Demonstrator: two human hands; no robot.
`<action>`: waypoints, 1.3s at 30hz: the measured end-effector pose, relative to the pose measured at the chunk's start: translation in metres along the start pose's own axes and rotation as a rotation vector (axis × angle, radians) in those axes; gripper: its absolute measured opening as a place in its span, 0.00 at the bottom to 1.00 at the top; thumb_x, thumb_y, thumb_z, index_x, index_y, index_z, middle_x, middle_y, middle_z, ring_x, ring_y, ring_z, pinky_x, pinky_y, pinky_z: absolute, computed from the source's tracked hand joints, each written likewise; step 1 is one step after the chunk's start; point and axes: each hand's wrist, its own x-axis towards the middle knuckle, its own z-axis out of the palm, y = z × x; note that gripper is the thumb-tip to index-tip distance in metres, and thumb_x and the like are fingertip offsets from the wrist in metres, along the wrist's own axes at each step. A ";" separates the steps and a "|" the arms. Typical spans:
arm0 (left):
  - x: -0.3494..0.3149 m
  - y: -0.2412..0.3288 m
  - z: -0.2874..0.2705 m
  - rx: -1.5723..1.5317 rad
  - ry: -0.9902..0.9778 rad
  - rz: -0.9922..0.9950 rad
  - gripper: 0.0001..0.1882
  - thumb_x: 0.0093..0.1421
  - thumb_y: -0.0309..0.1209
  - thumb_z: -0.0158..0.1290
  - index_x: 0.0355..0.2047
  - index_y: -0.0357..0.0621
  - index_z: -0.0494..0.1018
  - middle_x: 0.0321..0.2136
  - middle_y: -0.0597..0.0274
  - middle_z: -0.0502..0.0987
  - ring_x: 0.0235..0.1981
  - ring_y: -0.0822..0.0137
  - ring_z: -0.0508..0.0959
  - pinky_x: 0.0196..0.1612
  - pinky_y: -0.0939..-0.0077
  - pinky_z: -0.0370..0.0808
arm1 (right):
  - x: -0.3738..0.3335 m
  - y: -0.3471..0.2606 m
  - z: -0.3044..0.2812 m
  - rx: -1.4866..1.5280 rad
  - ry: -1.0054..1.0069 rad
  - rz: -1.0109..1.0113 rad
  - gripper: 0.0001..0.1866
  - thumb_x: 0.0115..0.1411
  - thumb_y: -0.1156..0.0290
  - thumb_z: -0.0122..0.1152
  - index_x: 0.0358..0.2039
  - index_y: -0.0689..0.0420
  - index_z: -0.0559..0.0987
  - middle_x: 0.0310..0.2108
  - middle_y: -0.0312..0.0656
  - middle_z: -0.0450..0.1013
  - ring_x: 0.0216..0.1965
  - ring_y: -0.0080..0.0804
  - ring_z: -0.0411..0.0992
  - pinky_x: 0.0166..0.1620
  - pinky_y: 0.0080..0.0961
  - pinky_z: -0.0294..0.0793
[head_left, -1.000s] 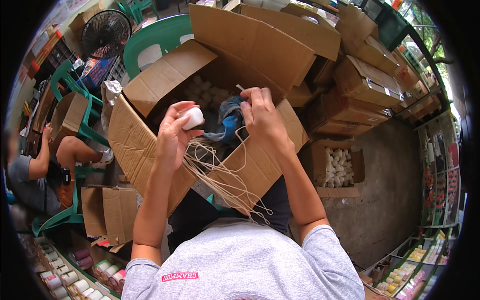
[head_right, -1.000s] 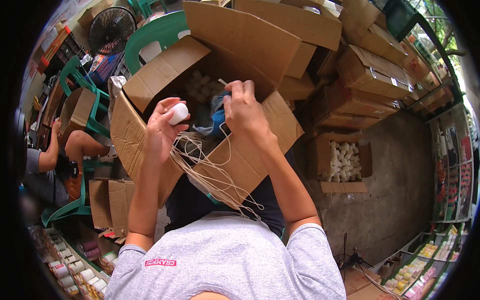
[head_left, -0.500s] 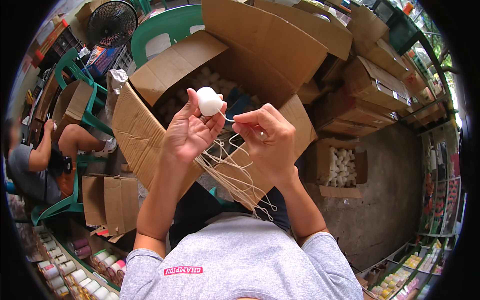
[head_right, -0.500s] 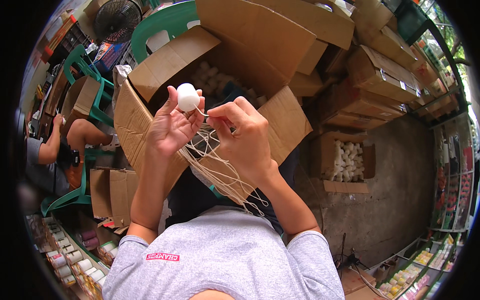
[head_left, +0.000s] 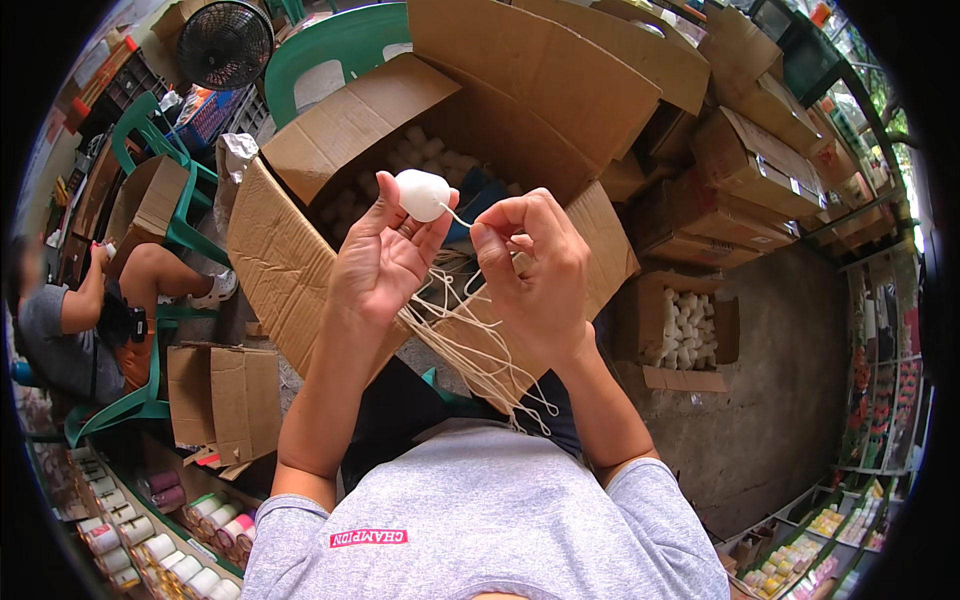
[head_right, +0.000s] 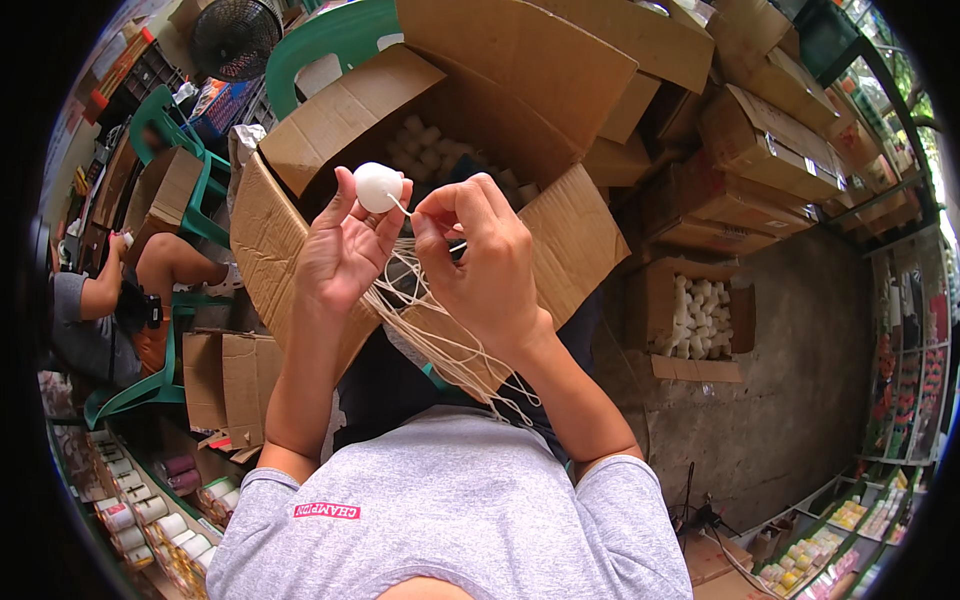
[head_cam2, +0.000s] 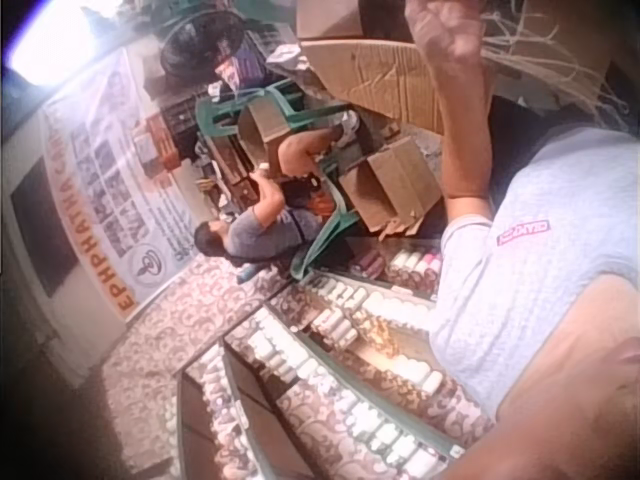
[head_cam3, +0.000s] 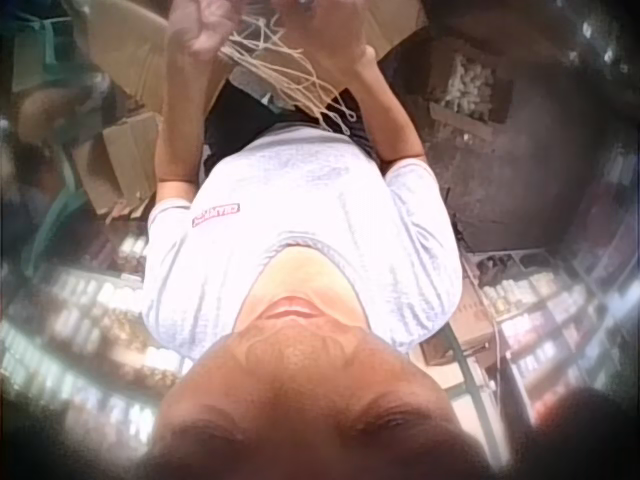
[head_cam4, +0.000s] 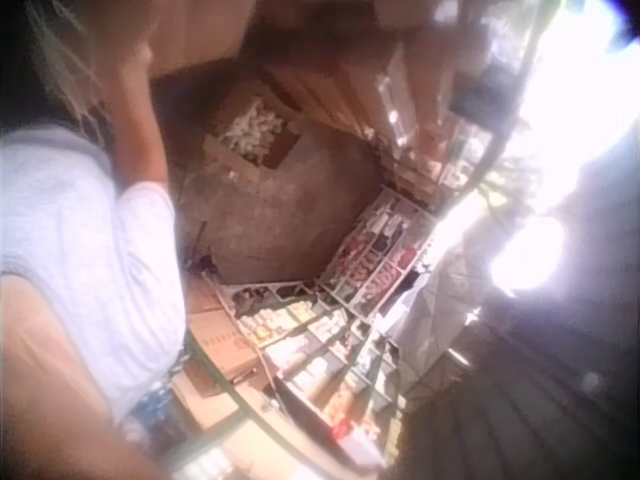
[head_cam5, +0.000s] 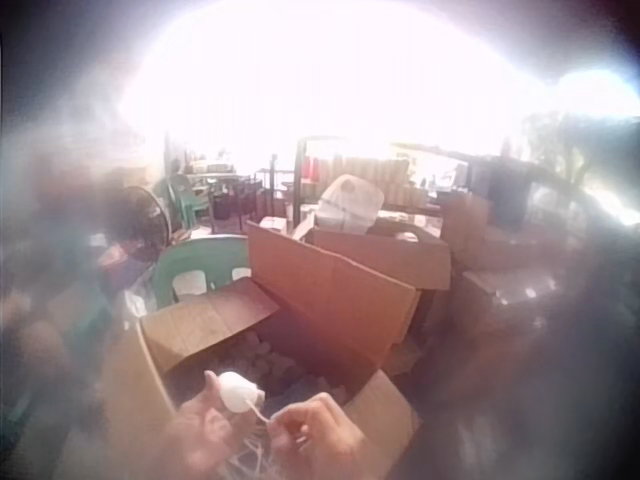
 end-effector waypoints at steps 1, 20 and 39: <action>0.000 0.000 0.001 0.015 -0.004 0.013 0.26 0.59 0.42 0.60 0.47 0.35 0.66 0.44 0.49 0.72 0.48 0.55 0.77 0.49 0.67 0.82 | 0.000 0.000 0.000 0.021 -0.006 0.029 0.06 0.53 0.82 0.62 0.30 0.62 0.74 0.27 0.43 0.70 0.27 0.32 0.74 0.31 0.26 0.79; -0.006 -0.002 0.004 0.075 -0.030 0.046 0.26 0.60 0.42 0.58 0.48 0.35 0.64 0.45 0.49 0.72 0.50 0.52 0.76 0.50 0.65 0.81 | -0.002 0.007 0.001 0.180 -0.015 0.178 0.03 0.56 0.78 0.60 0.30 0.63 0.75 0.27 0.42 0.70 0.27 0.29 0.73 0.29 0.25 0.78; -0.013 -0.015 0.004 0.198 -0.106 0.214 0.23 0.61 0.40 0.58 0.48 0.39 0.64 0.46 0.52 0.74 0.50 0.59 0.77 0.53 0.69 0.78 | -0.010 0.016 0.019 0.187 0.099 0.018 0.09 0.55 0.85 0.60 0.35 0.61 0.71 0.32 0.44 0.72 0.30 0.33 0.74 0.32 0.27 0.77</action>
